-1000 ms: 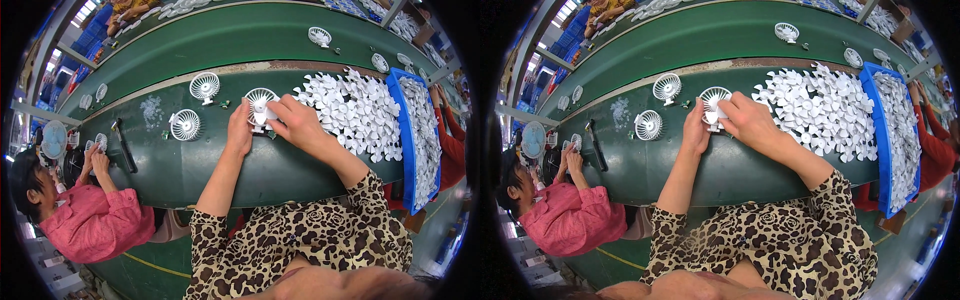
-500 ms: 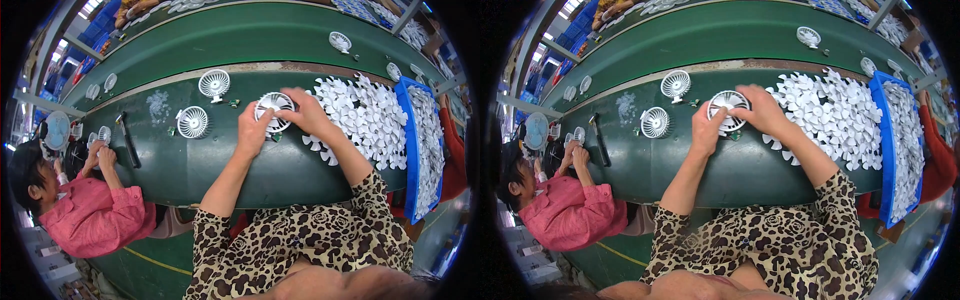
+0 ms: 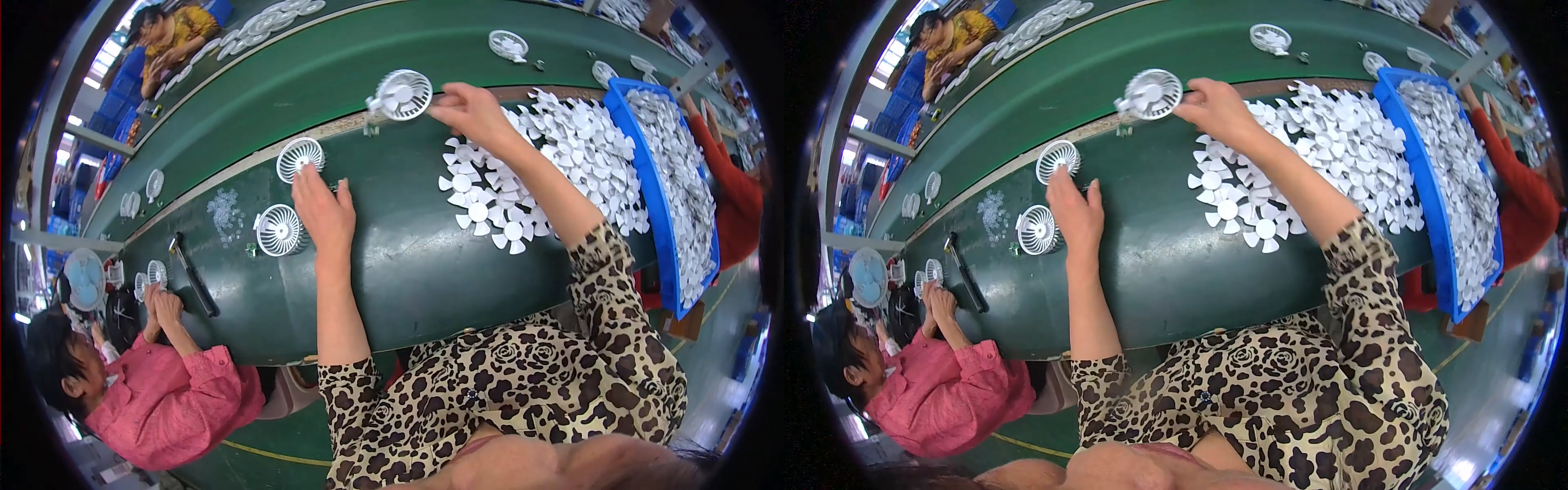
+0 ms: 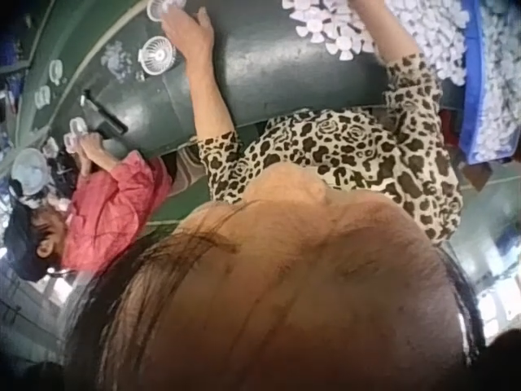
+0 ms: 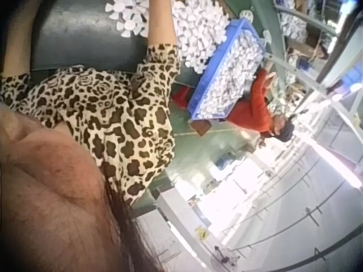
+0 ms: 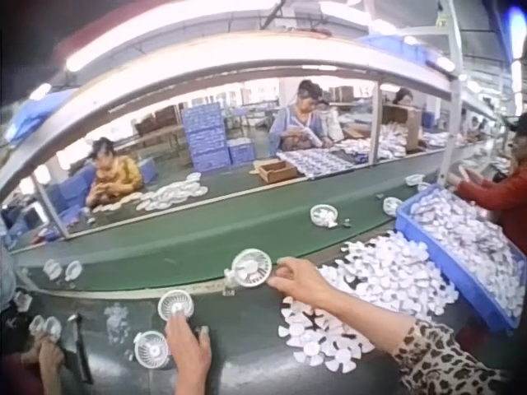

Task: The person assembles small fans by fitting fan blades into fan housings by hand, pouring fan blades from a bin onto the table, and placing assembled fan parts onto the conveyor belt.

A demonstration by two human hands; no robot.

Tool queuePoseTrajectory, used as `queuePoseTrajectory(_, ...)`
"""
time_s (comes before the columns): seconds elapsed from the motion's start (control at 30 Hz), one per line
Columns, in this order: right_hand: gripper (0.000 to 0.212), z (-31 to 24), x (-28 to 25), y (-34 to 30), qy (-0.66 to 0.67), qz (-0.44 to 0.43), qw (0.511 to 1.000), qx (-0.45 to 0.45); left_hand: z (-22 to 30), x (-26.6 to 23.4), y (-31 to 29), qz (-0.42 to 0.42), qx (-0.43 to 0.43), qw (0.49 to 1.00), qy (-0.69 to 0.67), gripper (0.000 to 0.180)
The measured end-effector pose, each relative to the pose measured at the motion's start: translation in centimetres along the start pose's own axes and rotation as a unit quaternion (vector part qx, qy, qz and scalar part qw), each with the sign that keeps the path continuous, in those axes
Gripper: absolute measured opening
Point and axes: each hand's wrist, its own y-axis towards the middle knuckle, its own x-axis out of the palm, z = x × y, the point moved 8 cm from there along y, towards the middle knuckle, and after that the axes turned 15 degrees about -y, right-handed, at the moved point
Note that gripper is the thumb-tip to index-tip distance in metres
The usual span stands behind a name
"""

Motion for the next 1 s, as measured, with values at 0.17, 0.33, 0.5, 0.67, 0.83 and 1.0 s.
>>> queuePoseTrajectory(0.17, 0.028, -2.9, 2.5, -8.7, -0.409, -0.08, 0.88, -0.228, 0.8, 0.8, -1.0, -0.018, 0.02, 0.999, 0.016, 0.029)
queuePoseTrajectory(0.33, 0.026, -1.3, 4.5, -10.3, -0.487, -0.123, 0.843, -0.191, 3.3, 1.5, -2.2, -0.06, -0.01, 0.994, -0.088, 0.027)
queuePoseTrajectory(0.5, 0.031, -0.9, 5.2, -9.6, -0.471, -0.118, 0.856, -0.176, 2.4, -0.6, -1.5, 0.022, -0.062, 0.99, -0.126, 0.038)
queuePoseTrajectory(0.67, 0.033, -0.2, 5.0, -9.6, -0.448, -0.122, 0.874, -0.143, -0.9, 1.7, -2.1, -0.059, -0.206, 0.971, -0.107, 0.038)
queuePoseTrajectory(0.83, 0.037, -0.6, 4.9, -9.4, -0.095, -0.14, 0.984, -0.048, -2.3, 2.4, -2.4, -0.087, -0.226, 0.96, -0.139, 0.018)
queuePoseTrajectory(1.0, 0.035, -2.9, 3.7, -9.5, 0.052, -0.122, 0.991, -0.013, -2.5, 4.4, -3.4, -0.049, -0.365, 0.793, -0.485, 0.028)
